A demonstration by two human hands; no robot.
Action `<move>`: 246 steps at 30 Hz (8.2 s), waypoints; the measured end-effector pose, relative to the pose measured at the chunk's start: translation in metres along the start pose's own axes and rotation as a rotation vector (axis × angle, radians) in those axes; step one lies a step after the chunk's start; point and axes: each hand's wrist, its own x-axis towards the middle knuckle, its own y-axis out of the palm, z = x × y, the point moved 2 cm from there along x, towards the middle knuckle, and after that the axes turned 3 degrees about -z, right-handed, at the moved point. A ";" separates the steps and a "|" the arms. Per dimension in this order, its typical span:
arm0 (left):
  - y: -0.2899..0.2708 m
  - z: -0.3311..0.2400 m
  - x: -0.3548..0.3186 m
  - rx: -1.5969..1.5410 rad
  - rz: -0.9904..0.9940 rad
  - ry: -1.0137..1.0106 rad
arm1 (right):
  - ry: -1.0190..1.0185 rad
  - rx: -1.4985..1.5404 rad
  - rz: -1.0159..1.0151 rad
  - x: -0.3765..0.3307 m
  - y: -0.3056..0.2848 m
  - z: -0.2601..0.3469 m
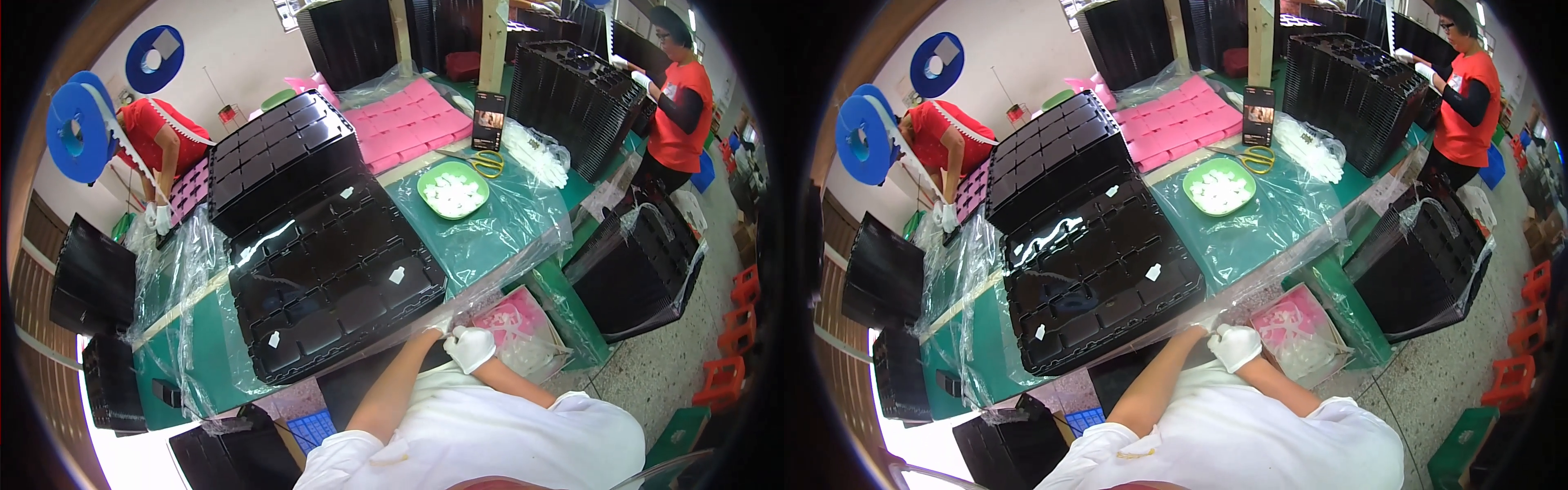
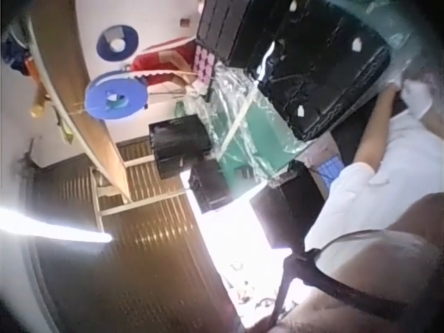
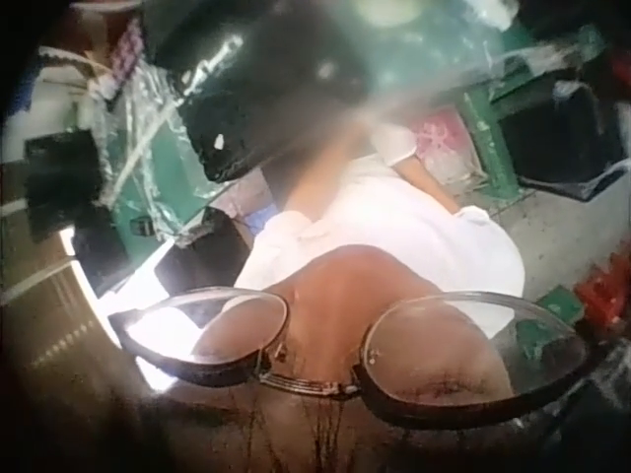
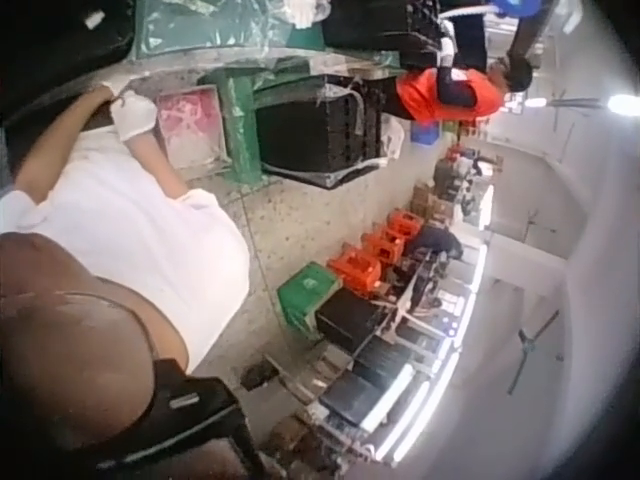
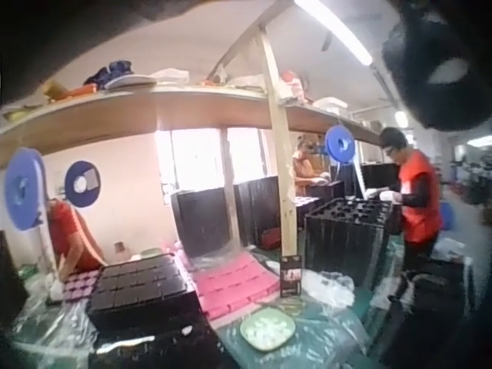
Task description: The person fits a foam insert into a plastic tray by hand, applies adhesive tabs onto the tray, puts on gloves, and inserts another foam liner into the tray, pressing it down.
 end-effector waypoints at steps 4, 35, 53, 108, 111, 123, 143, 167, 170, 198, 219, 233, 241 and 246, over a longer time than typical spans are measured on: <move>0.003 -0.023 0.008 0.077 0.053 0.029 | 0.057 0.039 0.107 0.023 -0.016 0.005; 0.037 -0.068 -0.040 0.340 0.023 0.936 | 0.101 -0.383 0.938 0.008 0.005 -0.079; 0.026 -0.055 -0.035 0.097 -0.135 0.946 | 0.186 -0.268 0.436 0.033 0.024 -0.099; 0.006 0.037 0.016 -0.255 0.333 0.581 | 0.184 0.087 1.061 0.071 -0.006 -0.002; 0.000 0.024 0.015 -0.212 0.318 0.584 | 0.218 -0.008 1.131 0.070 0.000 -0.008; -0.011 -0.004 -0.005 -0.094 0.289 0.525 | 0.117 -0.177 1.111 0.084 -0.009 0.012; 0.005 0.009 -0.005 0.017 0.218 0.742 | -0.017 -0.474 0.865 0.081 -0.020 0.021; -0.043 -0.084 -0.140 -0.175 -0.246 0.829 | -0.914 0.028 -0.270 0.130 -0.279 0.087; -0.043 -0.087 -0.150 -0.167 -0.297 0.847 | -0.941 0.110 -0.327 0.110 -0.297 0.061; -0.066 -0.093 -0.113 -0.237 0.076 0.986 | -0.882 0.213 -0.279 0.190 -0.240 0.071; -0.114 -0.099 -0.158 0.456 -0.687 1.001 | -0.586 0.422 -0.105 0.154 -0.075 0.116; -0.130 -0.099 -0.151 0.550 -0.607 1.081 | -0.469 0.252 -0.144 0.160 -0.067 0.118; -0.134 -0.105 -0.155 0.390 -0.378 1.136 | -0.401 0.336 -0.109 0.174 -0.076 0.129; -0.193 -0.083 -0.177 0.238 -0.694 1.055 | 0.048 0.539 -0.038 0.184 -0.081 0.110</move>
